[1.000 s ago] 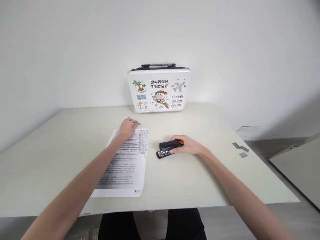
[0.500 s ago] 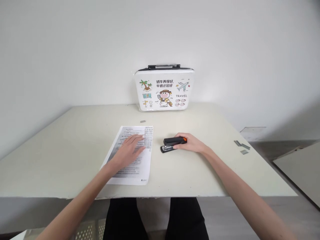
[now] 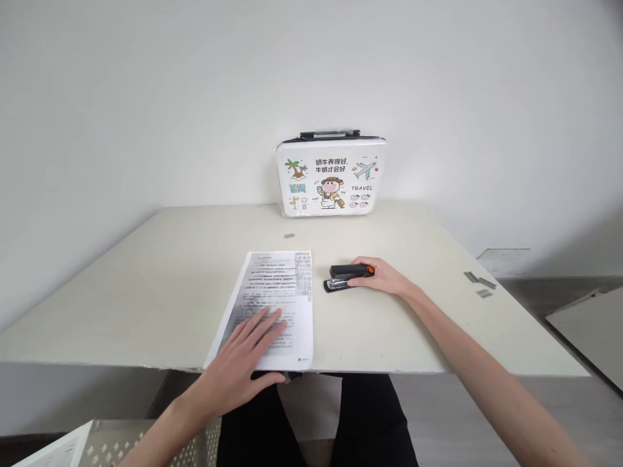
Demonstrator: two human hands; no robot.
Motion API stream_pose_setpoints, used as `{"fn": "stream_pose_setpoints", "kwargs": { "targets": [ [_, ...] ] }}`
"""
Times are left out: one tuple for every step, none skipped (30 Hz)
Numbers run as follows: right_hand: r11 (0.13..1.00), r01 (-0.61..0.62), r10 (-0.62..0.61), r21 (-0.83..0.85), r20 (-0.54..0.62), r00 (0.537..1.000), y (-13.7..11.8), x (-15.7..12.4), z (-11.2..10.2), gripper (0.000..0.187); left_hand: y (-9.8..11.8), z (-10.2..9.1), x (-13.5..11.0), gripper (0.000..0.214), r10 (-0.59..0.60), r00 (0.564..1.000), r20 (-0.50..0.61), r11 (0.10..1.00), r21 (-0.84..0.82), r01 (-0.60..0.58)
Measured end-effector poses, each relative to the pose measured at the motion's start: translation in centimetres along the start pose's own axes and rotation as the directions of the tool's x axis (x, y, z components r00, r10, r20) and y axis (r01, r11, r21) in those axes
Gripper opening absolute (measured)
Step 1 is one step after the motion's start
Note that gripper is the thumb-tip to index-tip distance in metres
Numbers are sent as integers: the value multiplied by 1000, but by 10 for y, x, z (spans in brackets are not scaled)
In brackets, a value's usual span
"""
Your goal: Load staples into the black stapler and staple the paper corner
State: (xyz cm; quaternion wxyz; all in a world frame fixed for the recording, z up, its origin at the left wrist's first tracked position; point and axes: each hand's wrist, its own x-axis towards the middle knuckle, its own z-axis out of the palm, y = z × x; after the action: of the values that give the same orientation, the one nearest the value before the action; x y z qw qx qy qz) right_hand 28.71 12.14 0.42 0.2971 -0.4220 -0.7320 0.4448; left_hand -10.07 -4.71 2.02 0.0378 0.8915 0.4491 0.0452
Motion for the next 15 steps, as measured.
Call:
{"fn": "stream_pose_setpoints", "kwargs": {
  "targets": [
    [1000,-3,3,-2,-2,1000,1,0,0,44,5,2,-3,76,3,1000,-11,1000,-2,-3],
    [1000,-5,4,-6,-4,1000,1,0,0,44,11,3,-5,70,2,1000,-19,1000,-8,-2],
    [1000,-5,5,-12,-4,1000,2,-1,0,43,15,4,-5,68,-4,1000,-26,1000,-17,4],
    [1000,-7,7,-19,-3,1000,2,-2,0,43,20,5,-5,68,-14,999,-32,1000,-27,13],
    [1000,-12,12,-27,0,1000,3,-3,1,43,25,6,-4,69,-21,999,-39,999,-37,20],
    [999,-19,19,-35,3,1000,3,-5,1,43,29,8,-2,71,-23,998,-50,999,-44,21],
    [999,-26,26,-41,5,1000,3,-8,1,43,33,9,1,73,-20,998,-65,999,-48,16],
    [999,-30,31,-43,7,1000,2,-11,2,43,37,11,4,77,-10,997,-78,999,-48,6],
    [999,-32,32,-41,6,999,1,-15,2,43,40,13,8,82,5,996,-87,999,-45,-8],
    [999,-30,30,-37,2,1000,0,-19,3,43,44,15,12,86,20,996,-93,999,-39,-24],
    [999,-25,25,-34,-1,1000,-1,-24,3,43,47,17,16,90,35,995,-95,999,-33,-38],
    [999,-21,21,-32,-5,1000,-2,-29,4,44,51,18,20,93,49,994,-94,998,-29,-52],
    [999,-19,18,-32,-9,1000,-4,-34,4,44,54,20,24,94,64,994,-90,997,-29,-66],
    [999,-19,19,-35,-14,1000,-5,-38,4,45,58,21,28,95,77,993,-84,996,-34,-80],
    [999,-24,23,-42,-20,1000,-5,-43,4,45,61,22,31,94,88,993,-79,995,-43,-92]
  ]
}}
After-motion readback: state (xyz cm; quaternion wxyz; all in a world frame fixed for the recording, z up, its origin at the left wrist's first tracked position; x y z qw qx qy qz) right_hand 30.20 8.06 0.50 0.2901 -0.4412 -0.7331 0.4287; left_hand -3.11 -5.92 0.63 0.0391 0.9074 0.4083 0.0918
